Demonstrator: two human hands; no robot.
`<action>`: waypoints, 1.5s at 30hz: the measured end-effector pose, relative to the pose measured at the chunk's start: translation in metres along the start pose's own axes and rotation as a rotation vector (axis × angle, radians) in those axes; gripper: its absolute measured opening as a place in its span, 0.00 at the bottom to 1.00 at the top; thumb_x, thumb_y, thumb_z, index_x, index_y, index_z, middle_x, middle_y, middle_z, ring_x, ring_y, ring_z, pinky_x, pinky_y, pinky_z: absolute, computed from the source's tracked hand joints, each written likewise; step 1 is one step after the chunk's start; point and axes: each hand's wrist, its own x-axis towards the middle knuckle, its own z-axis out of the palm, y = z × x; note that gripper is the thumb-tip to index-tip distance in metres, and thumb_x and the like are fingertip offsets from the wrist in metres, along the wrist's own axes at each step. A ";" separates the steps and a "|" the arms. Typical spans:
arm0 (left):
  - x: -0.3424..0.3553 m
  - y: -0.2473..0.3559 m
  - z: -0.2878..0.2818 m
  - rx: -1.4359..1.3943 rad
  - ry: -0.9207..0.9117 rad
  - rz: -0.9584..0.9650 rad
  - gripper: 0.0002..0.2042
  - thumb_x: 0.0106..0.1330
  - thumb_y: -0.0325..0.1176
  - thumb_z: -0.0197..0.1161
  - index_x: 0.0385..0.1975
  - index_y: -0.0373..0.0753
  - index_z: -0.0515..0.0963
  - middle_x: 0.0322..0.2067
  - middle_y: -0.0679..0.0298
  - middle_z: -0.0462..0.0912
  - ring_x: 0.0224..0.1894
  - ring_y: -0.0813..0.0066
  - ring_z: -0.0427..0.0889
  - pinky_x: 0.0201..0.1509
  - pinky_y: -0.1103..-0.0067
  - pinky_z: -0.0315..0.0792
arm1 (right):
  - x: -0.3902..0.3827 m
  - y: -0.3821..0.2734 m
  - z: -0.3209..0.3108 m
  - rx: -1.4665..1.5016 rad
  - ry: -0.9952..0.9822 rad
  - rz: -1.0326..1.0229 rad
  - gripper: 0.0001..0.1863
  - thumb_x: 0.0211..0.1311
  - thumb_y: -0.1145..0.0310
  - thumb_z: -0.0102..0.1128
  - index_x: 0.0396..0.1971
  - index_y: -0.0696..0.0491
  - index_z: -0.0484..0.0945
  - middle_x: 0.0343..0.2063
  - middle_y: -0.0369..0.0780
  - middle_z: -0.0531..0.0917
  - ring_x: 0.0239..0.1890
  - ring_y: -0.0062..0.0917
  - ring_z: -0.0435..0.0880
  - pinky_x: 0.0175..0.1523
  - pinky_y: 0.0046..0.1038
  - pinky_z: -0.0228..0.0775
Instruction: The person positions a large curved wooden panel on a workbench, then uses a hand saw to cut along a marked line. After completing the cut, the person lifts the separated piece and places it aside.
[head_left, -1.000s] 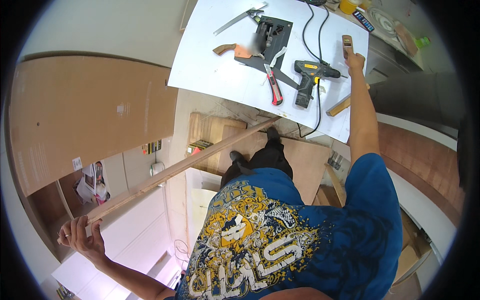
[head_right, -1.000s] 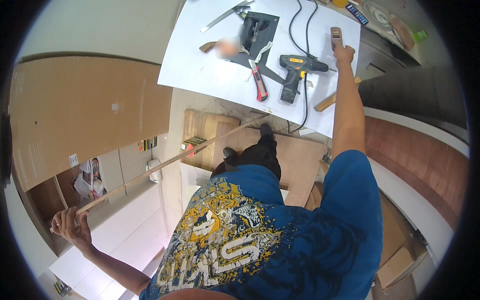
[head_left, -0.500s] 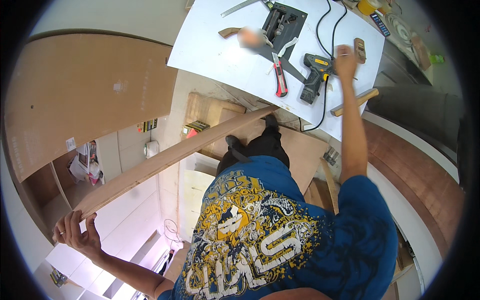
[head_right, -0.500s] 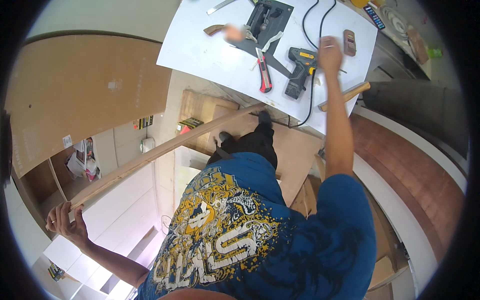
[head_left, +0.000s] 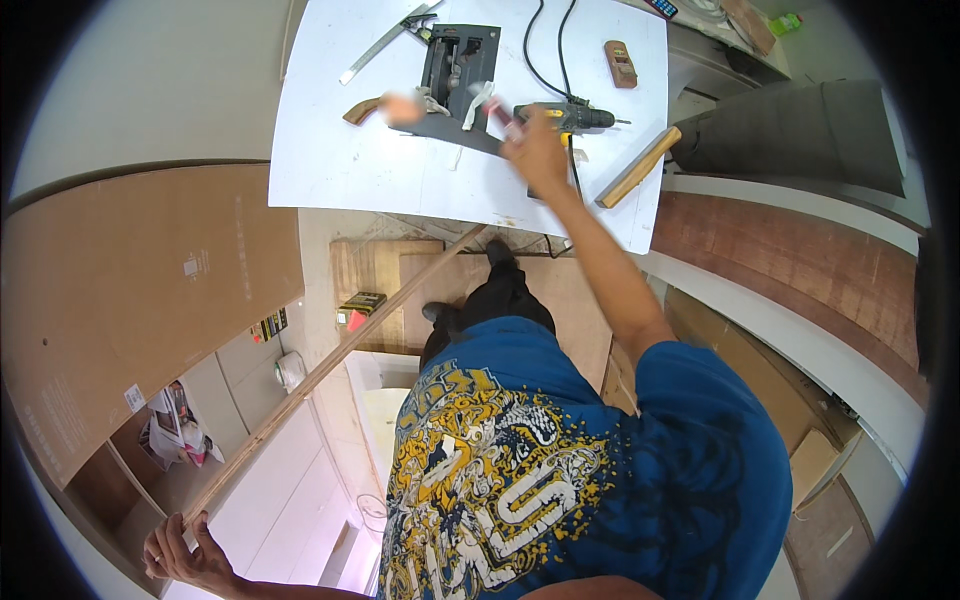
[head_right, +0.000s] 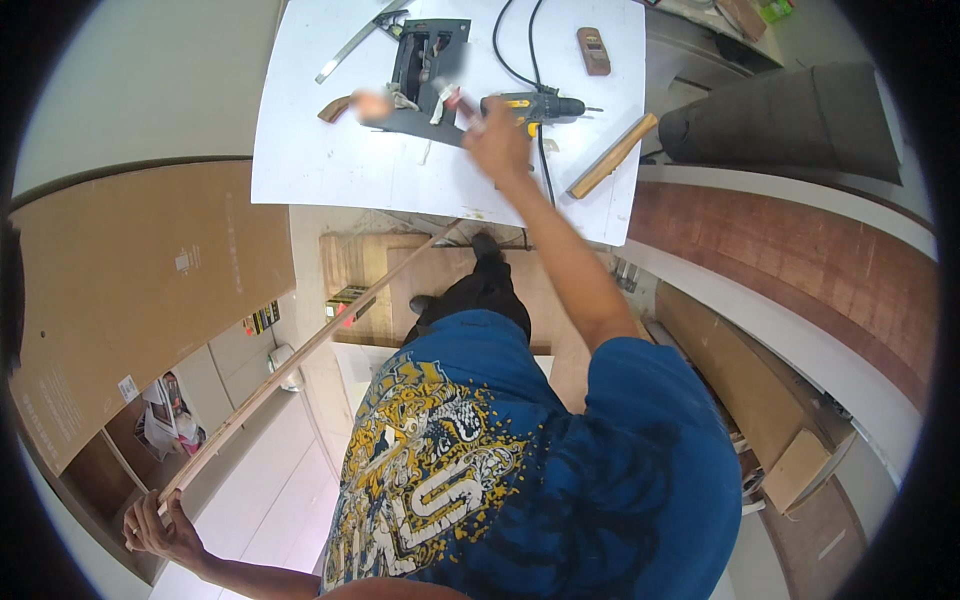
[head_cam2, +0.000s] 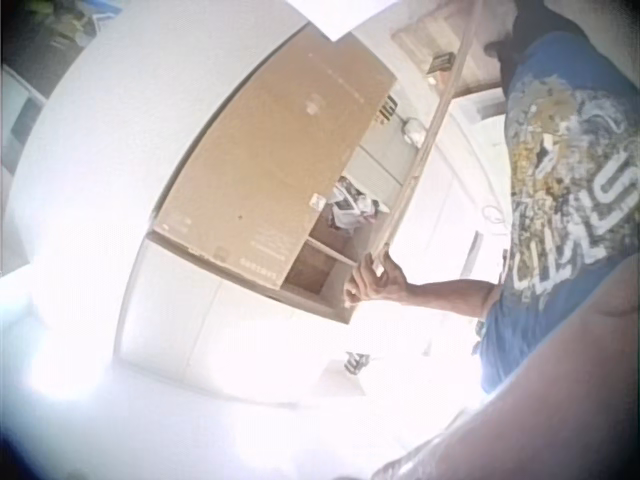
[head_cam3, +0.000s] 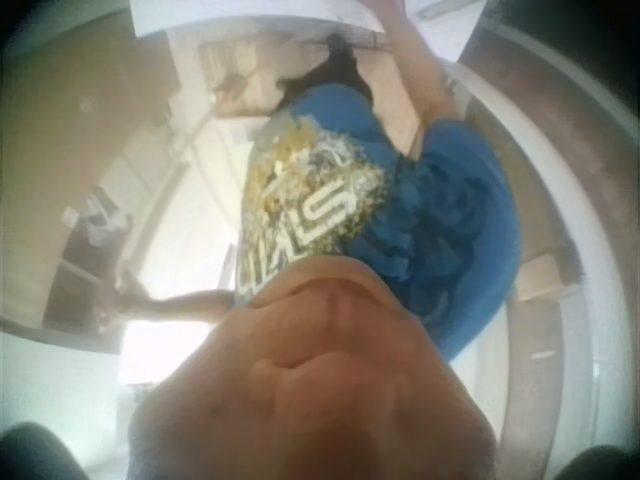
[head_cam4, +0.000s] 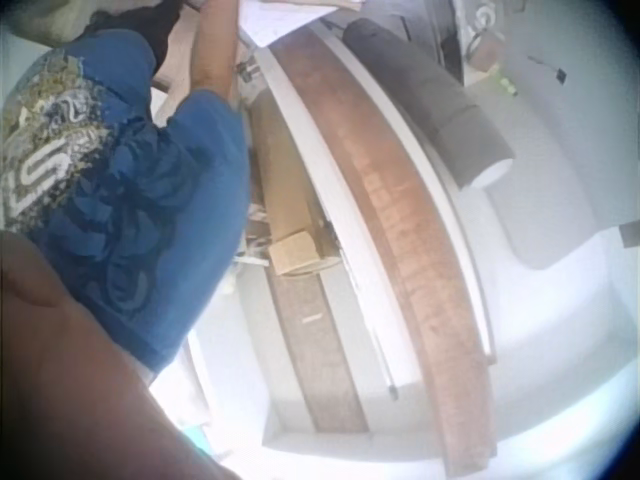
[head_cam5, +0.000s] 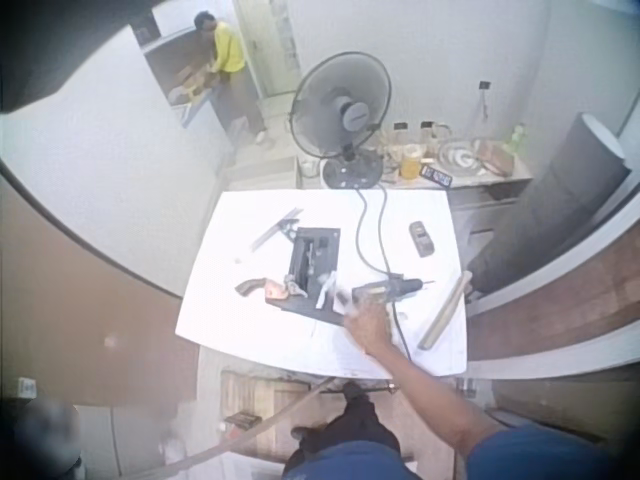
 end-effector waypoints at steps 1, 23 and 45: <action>0.000 -0.001 0.001 -0.002 0.006 0.006 0.18 0.60 0.52 0.73 0.37 0.44 0.86 0.36 0.68 0.86 0.49 0.65 0.79 0.67 0.60 0.55 | 0.022 0.010 -0.020 -0.039 0.087 0.031 0.30 0.56 0.61 0.68 0.58 0.55 0.70 0.52 0.52 0.81 0.52 0.49 0.84 0.55 0.48 0.77; 0.019 0.009 -0.007 0.012 0.011 0.012 0.21 0.64 0.58 0.67 0.37 0.43 0.85 0.35 0.66 0.85 0.49 0.63 0.78 0.68 0.62 0.56 | -0.029 0.022 0.034 -0.195 0.248 0.154 0.53 0.51 0.68 0.77 0.75 0.52 0.54 0.70 0.58 0.51 0.66 0.58 0.67 0.69 0.49 0.64; 0.048 0.015 -0.002 -0.044 0.045 -0.008 0.20 0.58 0.55 0.71 0.32 0.42 0.82 0.33 0.67 0.82 0.47 0.62 0.77 0.68 0.61 0.56 | 0.194 -0.025 0.018 -0.102 0.334 0.322 0.34 0.56 0.77 0.65 0.64 0.59 0.66 0.70 0.59 0.48 0.64 0.58 0.70 0.66 0.47 0.71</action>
